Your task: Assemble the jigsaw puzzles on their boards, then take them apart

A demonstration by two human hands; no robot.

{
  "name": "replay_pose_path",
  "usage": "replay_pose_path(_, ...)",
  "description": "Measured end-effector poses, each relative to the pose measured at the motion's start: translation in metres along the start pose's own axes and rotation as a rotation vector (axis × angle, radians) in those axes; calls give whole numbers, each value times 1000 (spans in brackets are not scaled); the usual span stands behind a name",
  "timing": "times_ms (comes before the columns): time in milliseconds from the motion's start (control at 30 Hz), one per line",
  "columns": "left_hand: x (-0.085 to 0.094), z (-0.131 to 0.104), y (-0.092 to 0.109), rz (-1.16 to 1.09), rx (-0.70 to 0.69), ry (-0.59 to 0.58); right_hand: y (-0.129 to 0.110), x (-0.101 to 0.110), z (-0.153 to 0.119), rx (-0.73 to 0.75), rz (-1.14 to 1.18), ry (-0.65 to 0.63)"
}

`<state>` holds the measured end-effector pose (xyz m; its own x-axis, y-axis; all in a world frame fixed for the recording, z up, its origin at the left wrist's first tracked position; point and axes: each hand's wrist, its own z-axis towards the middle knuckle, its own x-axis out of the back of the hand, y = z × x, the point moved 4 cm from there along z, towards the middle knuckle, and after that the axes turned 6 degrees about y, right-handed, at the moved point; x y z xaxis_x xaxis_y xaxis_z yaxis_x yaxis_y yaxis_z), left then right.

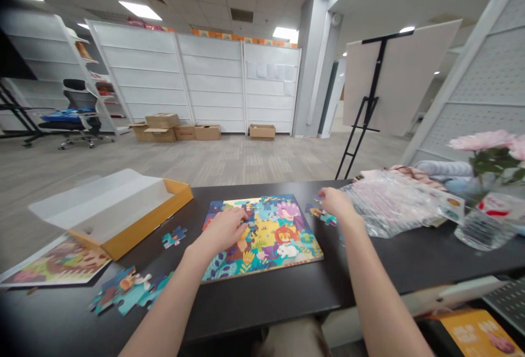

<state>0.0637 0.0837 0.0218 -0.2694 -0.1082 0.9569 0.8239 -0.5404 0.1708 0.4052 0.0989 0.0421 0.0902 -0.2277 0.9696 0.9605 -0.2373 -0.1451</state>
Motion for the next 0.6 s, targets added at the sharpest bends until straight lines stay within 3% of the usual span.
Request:
replay_pose_path(133,2,-1,1,-14,-8,-3,64,20,-16,-39,-91,-106)
replay_pose_path(200,3,0,1,-23,-8,-6,81,25,-21,22,-102,-164)
replay_pose_path(367,2,0,0,-36,-13,-7,83,18,-28,154,-94,-217)
replay_pose_path(600,3,-4,2,-41,-26,1,75,19,-24,192,-87,-182)
